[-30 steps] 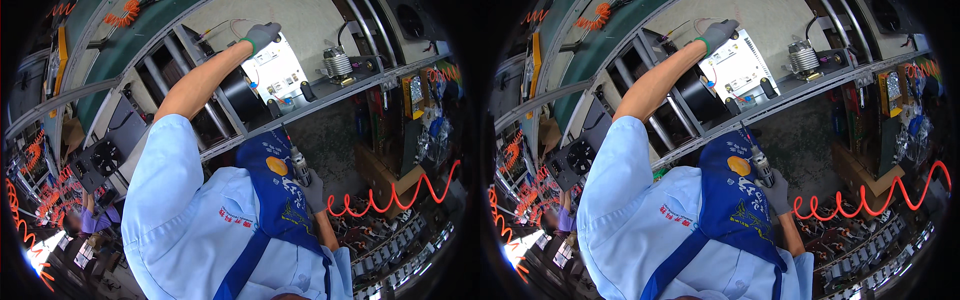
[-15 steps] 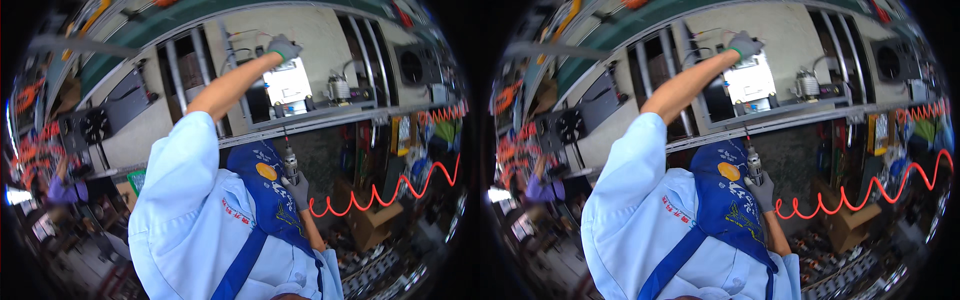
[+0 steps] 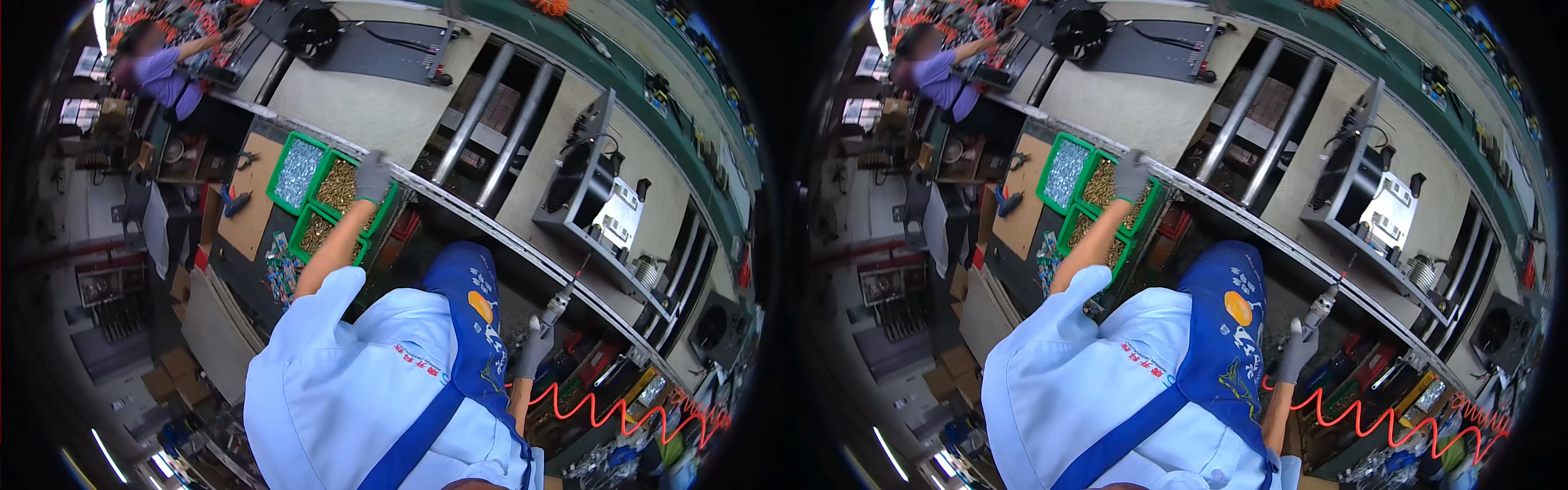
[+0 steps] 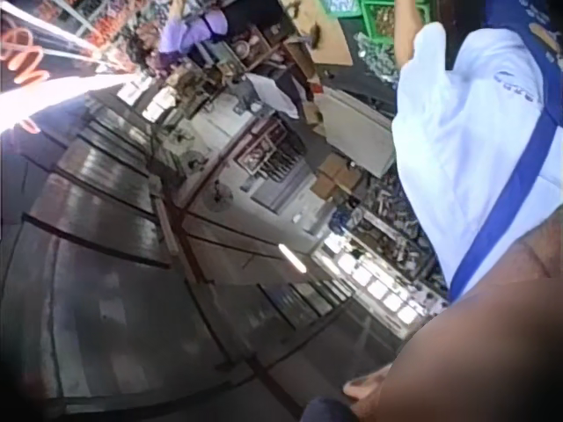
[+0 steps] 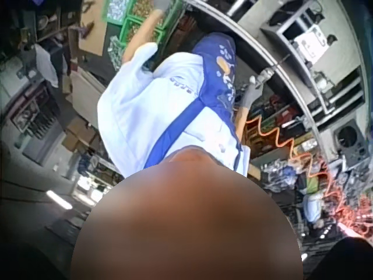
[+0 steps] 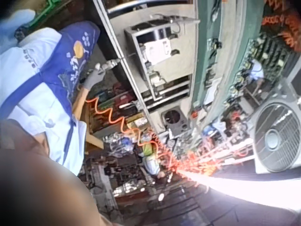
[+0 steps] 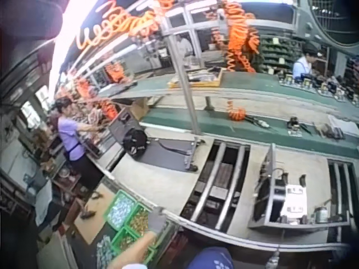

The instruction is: Assembling electronic components on a metal base using an air screwdriver.

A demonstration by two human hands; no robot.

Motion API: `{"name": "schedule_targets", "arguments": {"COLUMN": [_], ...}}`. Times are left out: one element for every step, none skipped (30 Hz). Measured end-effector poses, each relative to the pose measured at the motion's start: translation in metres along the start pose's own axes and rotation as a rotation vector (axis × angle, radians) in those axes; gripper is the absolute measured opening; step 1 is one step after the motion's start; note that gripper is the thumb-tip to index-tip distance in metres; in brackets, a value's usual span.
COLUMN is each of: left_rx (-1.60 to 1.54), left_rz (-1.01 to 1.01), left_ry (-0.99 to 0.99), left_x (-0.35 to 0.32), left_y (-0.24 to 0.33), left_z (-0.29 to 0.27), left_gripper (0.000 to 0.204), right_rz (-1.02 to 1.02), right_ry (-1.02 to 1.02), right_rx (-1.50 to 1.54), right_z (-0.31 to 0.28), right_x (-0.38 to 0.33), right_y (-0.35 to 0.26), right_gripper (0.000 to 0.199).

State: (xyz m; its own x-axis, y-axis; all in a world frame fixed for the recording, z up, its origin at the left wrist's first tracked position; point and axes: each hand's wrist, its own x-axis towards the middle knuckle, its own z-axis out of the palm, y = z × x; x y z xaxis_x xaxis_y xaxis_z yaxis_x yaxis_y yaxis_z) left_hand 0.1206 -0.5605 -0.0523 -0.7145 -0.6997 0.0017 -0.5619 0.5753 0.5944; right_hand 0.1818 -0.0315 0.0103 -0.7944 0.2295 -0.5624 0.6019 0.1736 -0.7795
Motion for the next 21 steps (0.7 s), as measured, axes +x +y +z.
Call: {"name": "schedule_targets", "arguments": {"left_rx": [0.073,0.215,0.251,0.363,0.433,0.535,0.618,0.601,0.650,0.699,0.637,0.647,0.650,0.678,0.696,0.712,0.742,0.769,0.778,0.718,0.740], "left_rz": [-0.083,-0.029,-0.148,-0.229,-0.363,-0.534,-0.648,-0.692,-0.664,-0.718,-0.747,-0.708,-0.704,-0.656,-0.622,-0.588,-0.538,-0.489,-0.444,-0.495,-0.458], "left_ry": [0.094,0.203,0.189,0.226,0.134,-0.021,-0.162,-0.106,-0.173,-0.267,-0.263,-0.257,-0.280,-0.244,-0.219,-0.203,-0.168,-0.148,-0.161,-0.107,-0.054], "left_x": [0.007,0.014,0.020,0.023,0.030,0.033,0.041,0.043,0.045,0.050,0.053,0.056,0.057,0.057,0.056,0.055,0.055,0.052,0.050,0.049,0.047], "left_y": [-0.051,-0.099,-0.142,-0.179,-0.205,-0.229,-0.247,-0.260,-0.270,-0.276,-0.280,-0.283,-0.284,-0.284,-0.283,-0.282,-0.281,-0.280,-0.279,-0.278,-0.278], "left_z": [-0.022,-0.047,-0.070,-0.087,-0.090,-0.101,-0.107,-0.106,-0.106,-0.104,-0.103,-0.098,-0.098,-0.095,-0.093,-0.092,-0.092,-0.091,-0.088,-0.088,-0.088], "left_gripper": [0.028,0.025,0.025,0.030,0.038,0.048,0.057,0.065,0.067,0.073,0.072,0.064,0.056,0.049,0.042,0.036,0.031,0.027,0.023,0.018,0.018], "right_rz": [-0.006,0.010,-0.043,-0.059,-0.084,-0.067,-0.050,-0.025,0.013,0.044,0.003,-0.013,-0.012,-0.010,-0.032,-0.037,-0.042,-0.035,-0.042,-0.042,-0.041], "right_ry": [0.009,-0.007,-0.016,-0.021,-0.010,0.020,0.026,0.015,0.011,0.027,0.030,0.027,0.011,0.014,0.010,0.015,0.011,0.011,0.019,0.018,0.016], "right_rx": [0.002,-0.019,-0.023,-0.030,-0.017,-0.021,-0.034,-0.029,-0.029,-0.037,-0.024,-0.030,-0.042,-0.057,-0.058,-0.060,-0.050,-0.049,-0.049,-0.042,-0.035], "right_z": [0.000,-0.001,-0.002,-0.002,-0.004,-0.003,-0.005,-0.004,-0.005,-0.005,-0.005,-0.006,-0.007,-0.007,-0.007,-0.007,-0.006,-0.006,-0.005,-0.004,-0.004], "right_x": [0.000,0.001,0.001,0.000,0.004,0.002,0.003,0.003,0.003,0.003,0.002,0.002,0.000,0.000,-0.001,-0.001,-0.001,-0.002,-0.001,-0.002,-0.002], "right_y": [0.002,0.003,0.004,0.004,0.003,0.002,0.001,0.000,-0.001,-0.002,-0.003,-0.003,-0.004,-0.004,-0.005,-0.005,-0.006,-0.007,-0.007,-0.008,-0.008], "right_gripper": [0.024,0.025,0.023,0.022,0.020,0.020,0.020,0.020,0.021,0.021,0.021,0.021,0.021,0.021,0.022,0.022,0.022,0.023,0.022,0.021,0.020]}}
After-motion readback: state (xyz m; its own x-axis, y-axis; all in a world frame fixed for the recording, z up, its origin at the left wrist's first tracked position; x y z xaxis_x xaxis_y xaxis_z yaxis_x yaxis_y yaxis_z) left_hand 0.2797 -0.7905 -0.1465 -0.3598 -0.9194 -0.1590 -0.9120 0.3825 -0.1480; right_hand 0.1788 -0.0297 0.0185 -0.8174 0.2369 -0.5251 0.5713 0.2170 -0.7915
